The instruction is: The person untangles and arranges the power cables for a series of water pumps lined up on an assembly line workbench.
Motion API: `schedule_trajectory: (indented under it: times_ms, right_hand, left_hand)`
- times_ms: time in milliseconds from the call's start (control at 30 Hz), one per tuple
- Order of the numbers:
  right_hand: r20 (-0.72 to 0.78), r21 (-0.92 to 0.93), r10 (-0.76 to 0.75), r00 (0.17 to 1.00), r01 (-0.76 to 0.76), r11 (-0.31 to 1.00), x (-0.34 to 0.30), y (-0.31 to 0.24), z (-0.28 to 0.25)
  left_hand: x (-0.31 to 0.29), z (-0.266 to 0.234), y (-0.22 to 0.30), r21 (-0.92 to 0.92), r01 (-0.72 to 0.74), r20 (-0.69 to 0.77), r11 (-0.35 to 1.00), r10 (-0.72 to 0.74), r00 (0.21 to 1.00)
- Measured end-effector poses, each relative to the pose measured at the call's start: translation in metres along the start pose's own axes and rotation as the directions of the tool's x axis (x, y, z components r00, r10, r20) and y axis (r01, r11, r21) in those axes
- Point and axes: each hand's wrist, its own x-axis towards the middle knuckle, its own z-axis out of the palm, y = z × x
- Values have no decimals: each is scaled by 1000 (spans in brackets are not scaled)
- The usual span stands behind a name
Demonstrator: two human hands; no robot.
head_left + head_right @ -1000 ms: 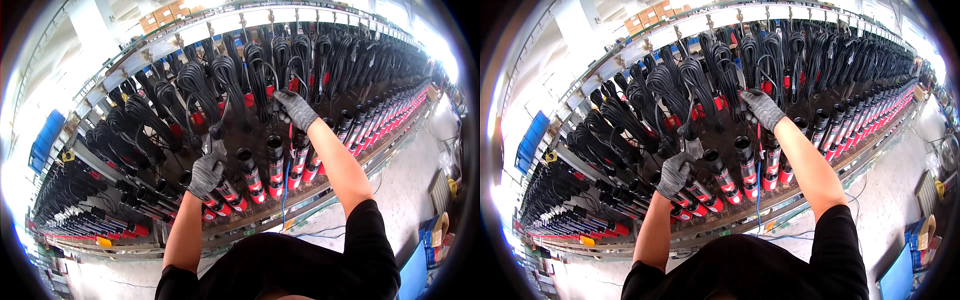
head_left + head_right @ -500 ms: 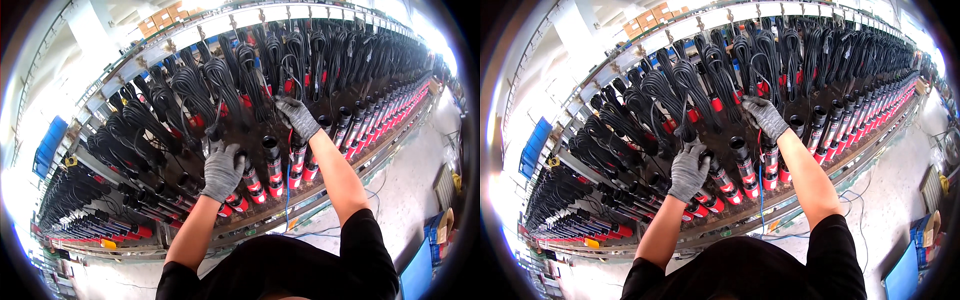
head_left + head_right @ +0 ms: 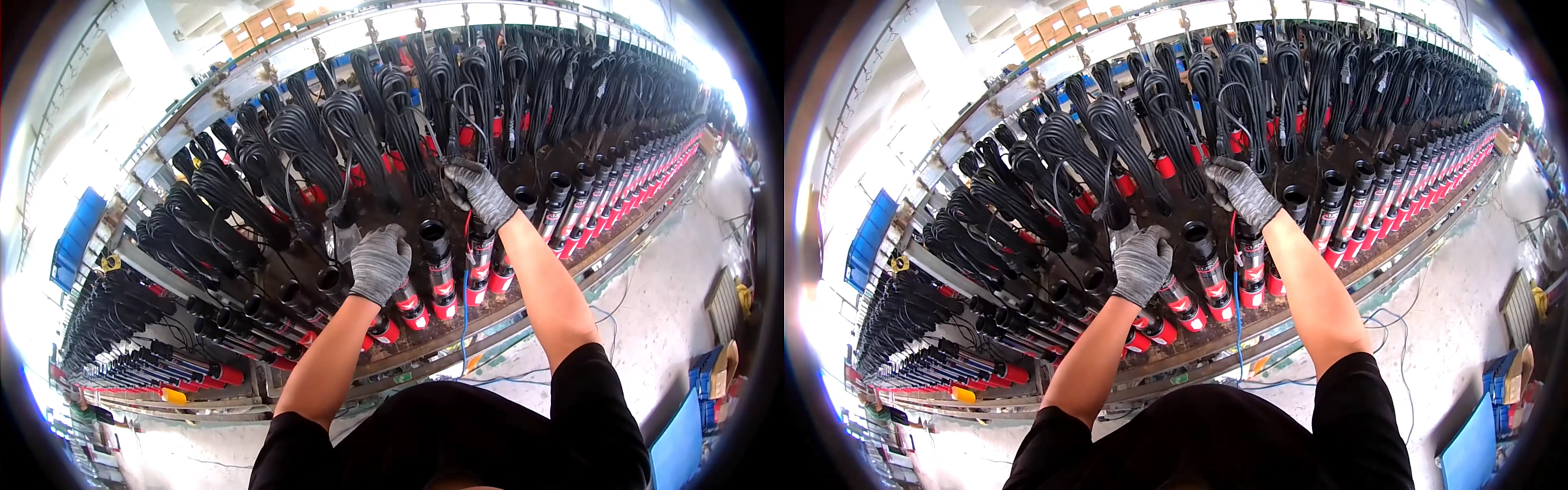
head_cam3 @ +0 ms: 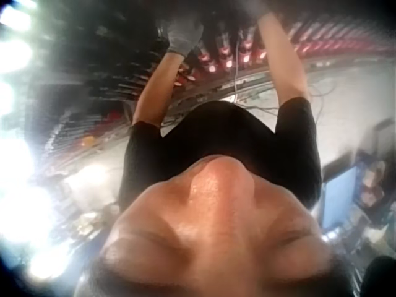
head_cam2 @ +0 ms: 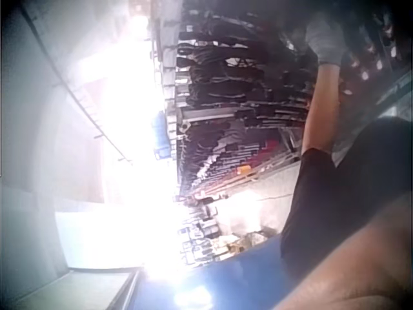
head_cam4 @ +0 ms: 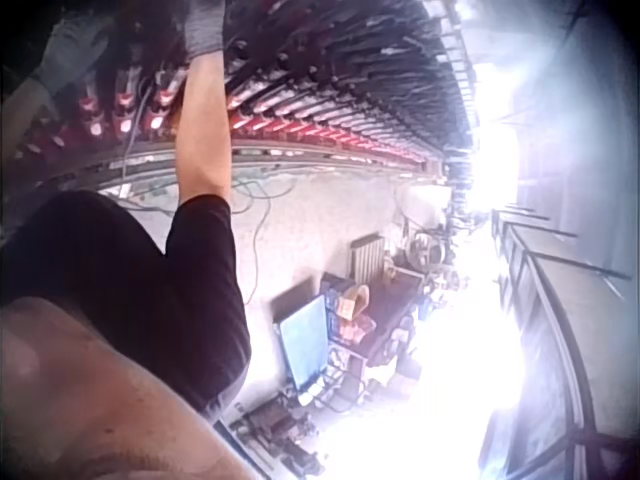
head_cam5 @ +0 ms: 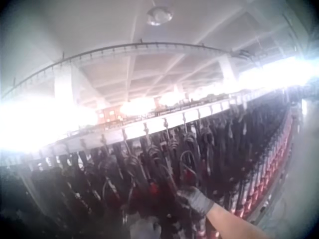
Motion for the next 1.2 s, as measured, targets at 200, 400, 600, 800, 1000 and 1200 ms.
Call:
schedule_trajectory:
  times_ms: [200, 400, 600, 800, 1000, 1200]
  right_hand:
    - [-126, 46, 118, 985, -113, 993, -2, -12, 15]
    - [-118, 94, 14, 993, -3, 996, -5, -9, 13]
    - [-49, 91, -9, 999, 13, 996, -2, -1, -3]
    - [-76, 103, -4, 997, 12, 995, -1, -2, 5]
    - [-123, 124, 78, 989, -63, 990, 1, 0, -3]
    - [-116, 190, 85, 990, -61, 980, 6, 10, -6]
  left_hand:
    - [0, 0, 0, 27, 11, -18, 1000, -10, 1000]
    - [1, -2, 5, 60, 34, -9, 998, -33, 999]
    - [2, -2, 7, 53, 60, 7, 997, -60, 998]
    - [-9, 6, -15, -164, -96, -185, 982, 65, 981]
    - [-48, -19, -4, -303, -48, -75, 952, 26, 997]
    - [-94, -34, 9, -372, -173, -150, 912, 125, 981]
